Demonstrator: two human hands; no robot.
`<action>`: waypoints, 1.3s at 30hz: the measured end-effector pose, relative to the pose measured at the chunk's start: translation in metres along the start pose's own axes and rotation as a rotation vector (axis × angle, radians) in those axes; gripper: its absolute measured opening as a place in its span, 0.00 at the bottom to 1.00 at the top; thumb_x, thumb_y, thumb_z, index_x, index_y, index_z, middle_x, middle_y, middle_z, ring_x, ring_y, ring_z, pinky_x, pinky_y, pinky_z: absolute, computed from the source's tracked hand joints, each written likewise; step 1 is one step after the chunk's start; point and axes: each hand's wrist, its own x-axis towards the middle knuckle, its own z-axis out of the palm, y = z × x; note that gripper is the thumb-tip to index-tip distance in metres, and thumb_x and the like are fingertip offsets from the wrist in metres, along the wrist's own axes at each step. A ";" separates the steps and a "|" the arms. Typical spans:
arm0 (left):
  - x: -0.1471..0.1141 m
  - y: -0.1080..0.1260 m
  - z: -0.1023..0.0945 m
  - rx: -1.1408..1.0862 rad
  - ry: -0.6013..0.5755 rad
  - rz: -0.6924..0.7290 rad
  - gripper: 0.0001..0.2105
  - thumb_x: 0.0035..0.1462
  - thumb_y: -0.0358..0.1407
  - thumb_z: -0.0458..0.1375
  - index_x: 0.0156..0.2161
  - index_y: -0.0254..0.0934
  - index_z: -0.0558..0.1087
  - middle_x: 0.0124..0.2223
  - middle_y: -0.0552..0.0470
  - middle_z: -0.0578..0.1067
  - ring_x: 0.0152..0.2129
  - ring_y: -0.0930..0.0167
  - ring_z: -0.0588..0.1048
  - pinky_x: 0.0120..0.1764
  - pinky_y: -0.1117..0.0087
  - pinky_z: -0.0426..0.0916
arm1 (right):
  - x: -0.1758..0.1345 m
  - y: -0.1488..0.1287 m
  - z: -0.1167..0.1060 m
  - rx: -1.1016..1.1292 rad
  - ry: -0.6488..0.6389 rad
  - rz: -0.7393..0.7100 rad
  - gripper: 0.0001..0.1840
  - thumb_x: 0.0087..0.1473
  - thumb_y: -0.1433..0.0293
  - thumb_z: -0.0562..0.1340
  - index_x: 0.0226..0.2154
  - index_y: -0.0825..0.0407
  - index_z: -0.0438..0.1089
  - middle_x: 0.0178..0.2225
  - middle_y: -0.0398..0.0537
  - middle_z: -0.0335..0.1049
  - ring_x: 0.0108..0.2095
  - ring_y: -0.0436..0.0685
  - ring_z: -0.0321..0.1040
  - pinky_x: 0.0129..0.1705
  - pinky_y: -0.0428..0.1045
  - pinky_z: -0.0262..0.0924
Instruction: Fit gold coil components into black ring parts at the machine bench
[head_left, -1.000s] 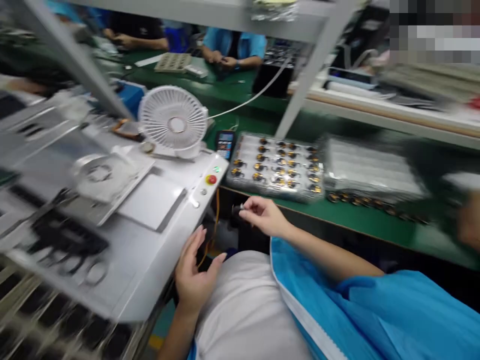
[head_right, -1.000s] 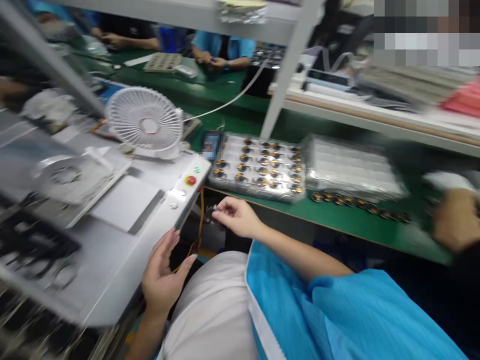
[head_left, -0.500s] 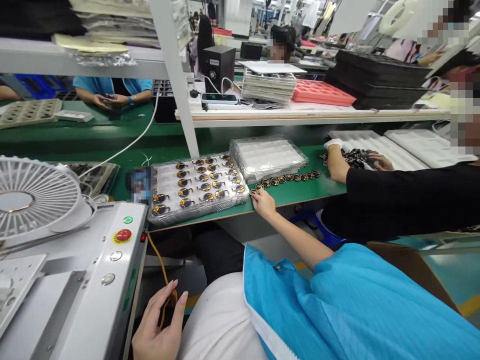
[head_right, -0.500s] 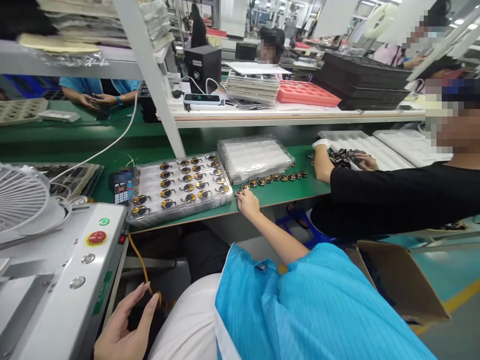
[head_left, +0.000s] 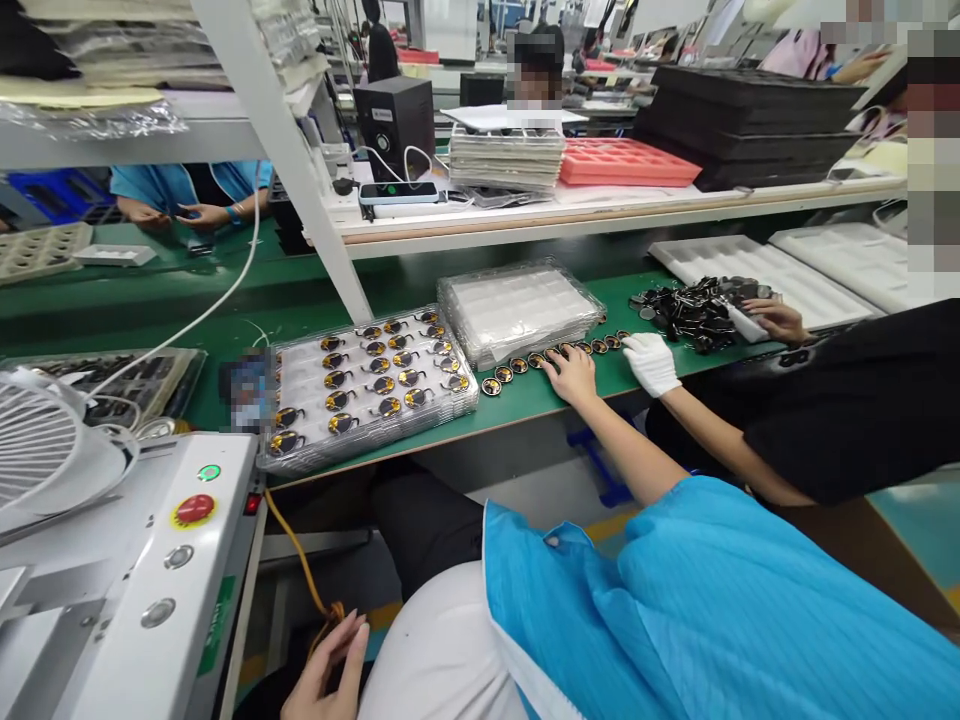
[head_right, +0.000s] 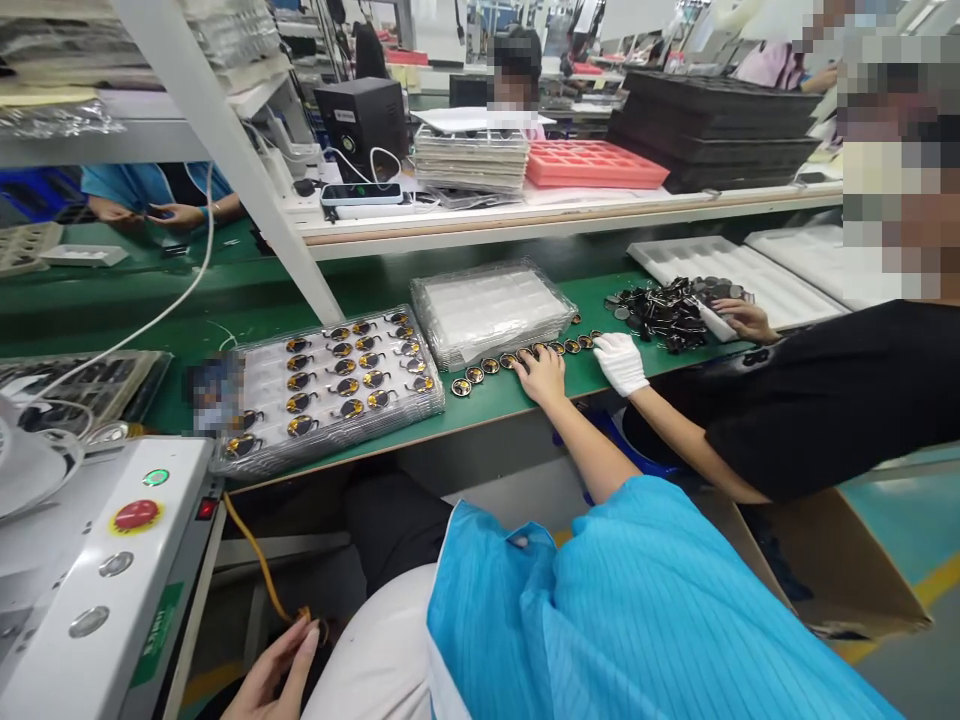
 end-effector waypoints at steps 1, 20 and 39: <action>0.006 -0.004 0.006 -0.017 -0.035 -0.047 0.22 0.47 0.54 0.69 0.41 0.40 0.84 0.45 0.45 0.85 0.44 0.52 0.83 0.39 0.63 0.82 | 0.001 0.005 0.003 -0.011 -0.009 -0.003 0.22 0.68 0.61 0.57 0.58 0.50 0.75 0.65 0.61 0.61 0.66 0.70 0.50 0.65 0.63 0.45; 0.037 -0.068 0.068 -0.149 -0.306 -0.176 0.36 0.27 0.66 0.69 0.36 0.38 0.79 0.39 0.40 0.85 0.43 0.52 0.84 0.50 0.61 0.77 | 0.007 0.017 -0.015 -0.027 0.038 -0.049 0.26 0.67 0.62 0.55 0.59 0.59 0.72 0.59 0.70 0.65 0.60 0.73 0.58 0.60 0.64 0.56; 0.029 -0.074 0.055 -0.200 -0.288 -0.200 0.25 0.31 0.56 0.72 0.33 0.43 0.80 0.39 0.48 0.86 0.46 0.52 0.83 0.53 0.57 0.76 | -0.028 -0.027 0.003 0.006 -0.071 -0.006 0.21 0.67 0.58 0.56 0.55 0.44 0.77 0.62 0.57 0.64 0.66 0.72 0.52 0.64 0.69 0.48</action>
